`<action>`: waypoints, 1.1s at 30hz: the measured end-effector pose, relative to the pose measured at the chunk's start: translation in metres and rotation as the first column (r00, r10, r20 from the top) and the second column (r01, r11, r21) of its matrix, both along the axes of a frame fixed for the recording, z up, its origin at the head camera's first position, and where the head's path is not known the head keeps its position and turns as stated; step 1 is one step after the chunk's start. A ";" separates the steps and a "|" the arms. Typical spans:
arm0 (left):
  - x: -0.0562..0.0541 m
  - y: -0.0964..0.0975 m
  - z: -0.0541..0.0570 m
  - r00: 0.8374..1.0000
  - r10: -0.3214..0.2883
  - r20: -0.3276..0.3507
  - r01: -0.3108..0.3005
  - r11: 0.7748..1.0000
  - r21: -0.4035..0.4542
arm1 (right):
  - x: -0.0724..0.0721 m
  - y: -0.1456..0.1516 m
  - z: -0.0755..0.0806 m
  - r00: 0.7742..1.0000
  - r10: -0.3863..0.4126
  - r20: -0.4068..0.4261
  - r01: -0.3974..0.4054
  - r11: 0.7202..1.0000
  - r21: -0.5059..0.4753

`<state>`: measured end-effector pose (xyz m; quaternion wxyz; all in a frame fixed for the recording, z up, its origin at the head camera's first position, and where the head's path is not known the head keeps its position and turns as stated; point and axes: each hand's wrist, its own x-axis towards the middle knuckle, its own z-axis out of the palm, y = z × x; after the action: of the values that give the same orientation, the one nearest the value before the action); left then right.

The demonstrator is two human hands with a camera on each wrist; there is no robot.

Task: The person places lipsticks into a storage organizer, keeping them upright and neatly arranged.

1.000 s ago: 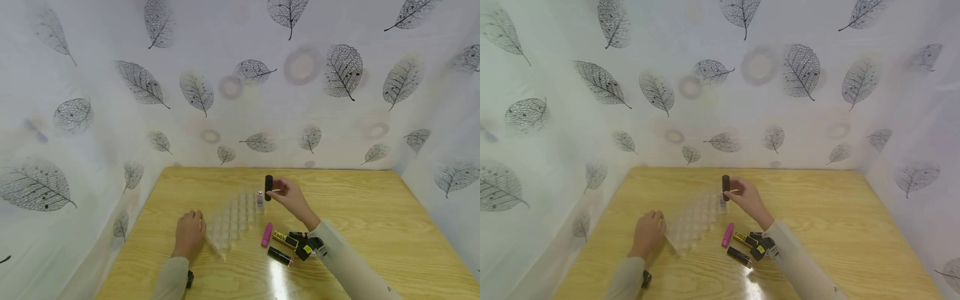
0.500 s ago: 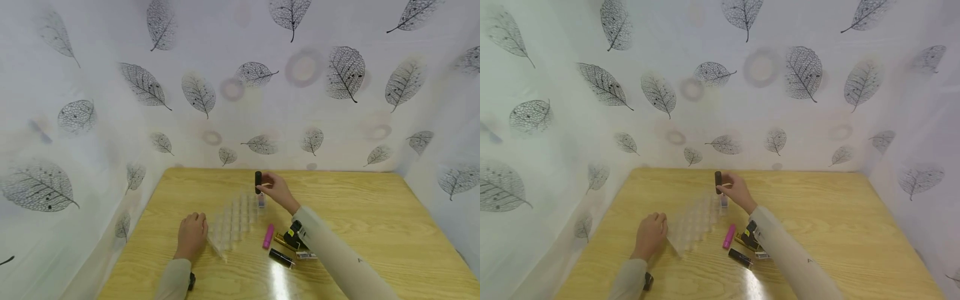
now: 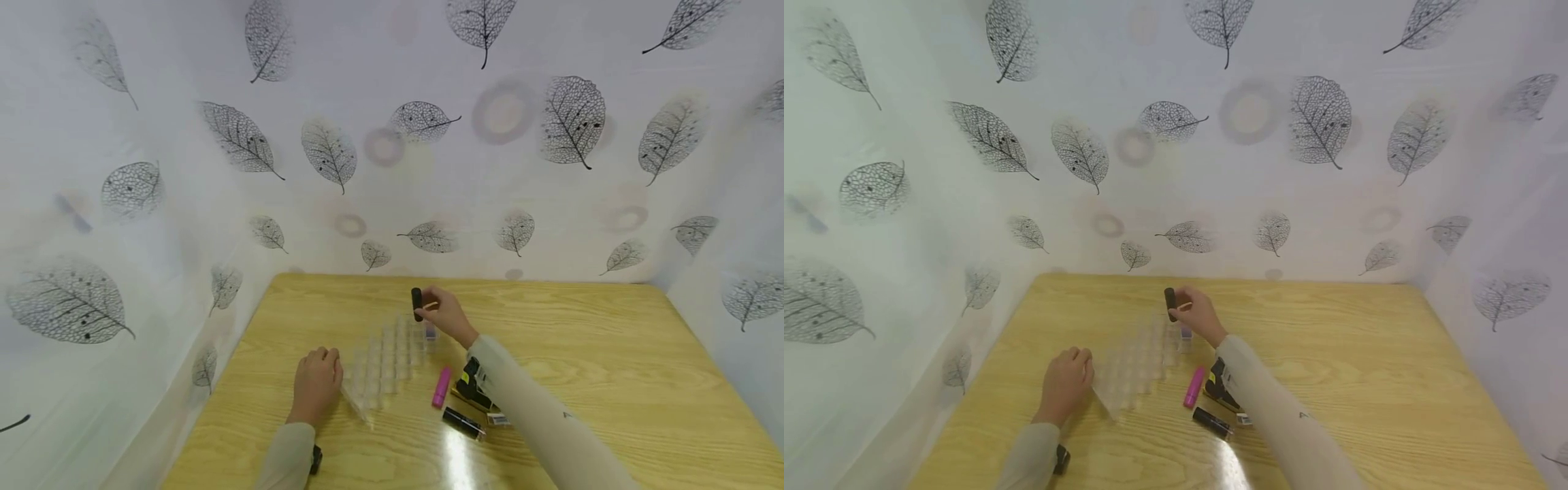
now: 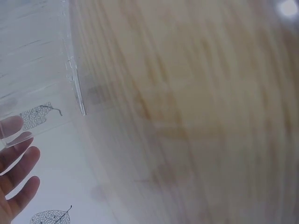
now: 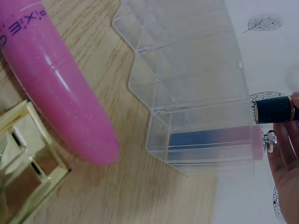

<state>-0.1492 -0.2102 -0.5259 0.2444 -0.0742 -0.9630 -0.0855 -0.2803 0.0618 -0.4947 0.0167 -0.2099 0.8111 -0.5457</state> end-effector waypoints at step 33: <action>0.000 0.000 -0.002 1.000 0.001 -0.014 -0.001 1.000 -0.004 | 0.002 0.006 -0.008 0.999 0.035 -0.031 -0.032 0.996 0.085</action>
<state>-0.1495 -0.2101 -0.5279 0.2512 -0.0747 -0.9615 -0.0830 -0.2783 0.0679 -0.5026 0.0217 -0.2312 0.8301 -0.5069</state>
